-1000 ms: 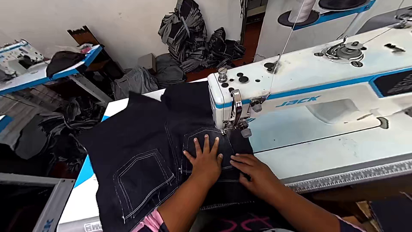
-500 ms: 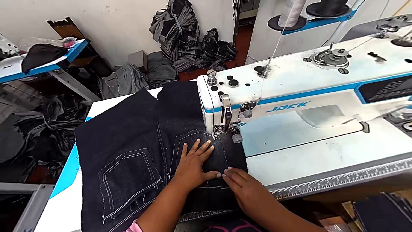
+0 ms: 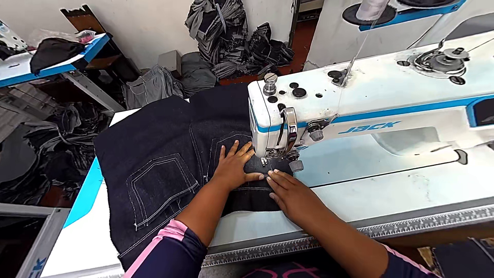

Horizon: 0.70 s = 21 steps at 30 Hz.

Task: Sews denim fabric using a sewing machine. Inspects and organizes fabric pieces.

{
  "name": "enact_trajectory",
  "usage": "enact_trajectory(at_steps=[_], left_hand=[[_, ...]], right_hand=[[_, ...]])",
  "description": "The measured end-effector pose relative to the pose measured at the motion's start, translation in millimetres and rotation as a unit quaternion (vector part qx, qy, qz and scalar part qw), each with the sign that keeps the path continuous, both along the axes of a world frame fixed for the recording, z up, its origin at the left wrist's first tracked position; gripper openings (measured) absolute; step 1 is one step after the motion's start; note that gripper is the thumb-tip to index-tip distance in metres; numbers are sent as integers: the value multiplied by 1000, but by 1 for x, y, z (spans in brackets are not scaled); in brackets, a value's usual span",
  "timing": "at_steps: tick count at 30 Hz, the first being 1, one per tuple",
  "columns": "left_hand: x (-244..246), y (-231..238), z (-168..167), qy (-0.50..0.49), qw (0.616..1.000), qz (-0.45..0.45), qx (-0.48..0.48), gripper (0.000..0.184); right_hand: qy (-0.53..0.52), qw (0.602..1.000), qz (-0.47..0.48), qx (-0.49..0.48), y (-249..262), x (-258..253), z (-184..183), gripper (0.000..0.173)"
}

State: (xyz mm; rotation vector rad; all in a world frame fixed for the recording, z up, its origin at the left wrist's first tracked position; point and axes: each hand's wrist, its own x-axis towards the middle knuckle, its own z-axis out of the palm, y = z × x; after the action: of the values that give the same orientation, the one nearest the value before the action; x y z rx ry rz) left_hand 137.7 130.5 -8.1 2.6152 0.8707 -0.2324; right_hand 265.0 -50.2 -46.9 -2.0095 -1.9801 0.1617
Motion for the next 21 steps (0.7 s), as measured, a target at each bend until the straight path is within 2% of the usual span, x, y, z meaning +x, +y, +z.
enact_trajectory(at_steps=[11, 15, 21], left_hand=[[22, 39, 3, -14, 1000, 13, 5, 79], [24, 39, 1, -32, 999, 22, 6, 80], [22, -15, 6, 22, 983, 171, 68, 75]], right_hand=[[-8, 999, -33, 13, 9, 2, -10, 51], [15, 996, -39, 81, 10, 7, -23, 54], [10, 991, -62, 120, 14, 12, -31, 67]])
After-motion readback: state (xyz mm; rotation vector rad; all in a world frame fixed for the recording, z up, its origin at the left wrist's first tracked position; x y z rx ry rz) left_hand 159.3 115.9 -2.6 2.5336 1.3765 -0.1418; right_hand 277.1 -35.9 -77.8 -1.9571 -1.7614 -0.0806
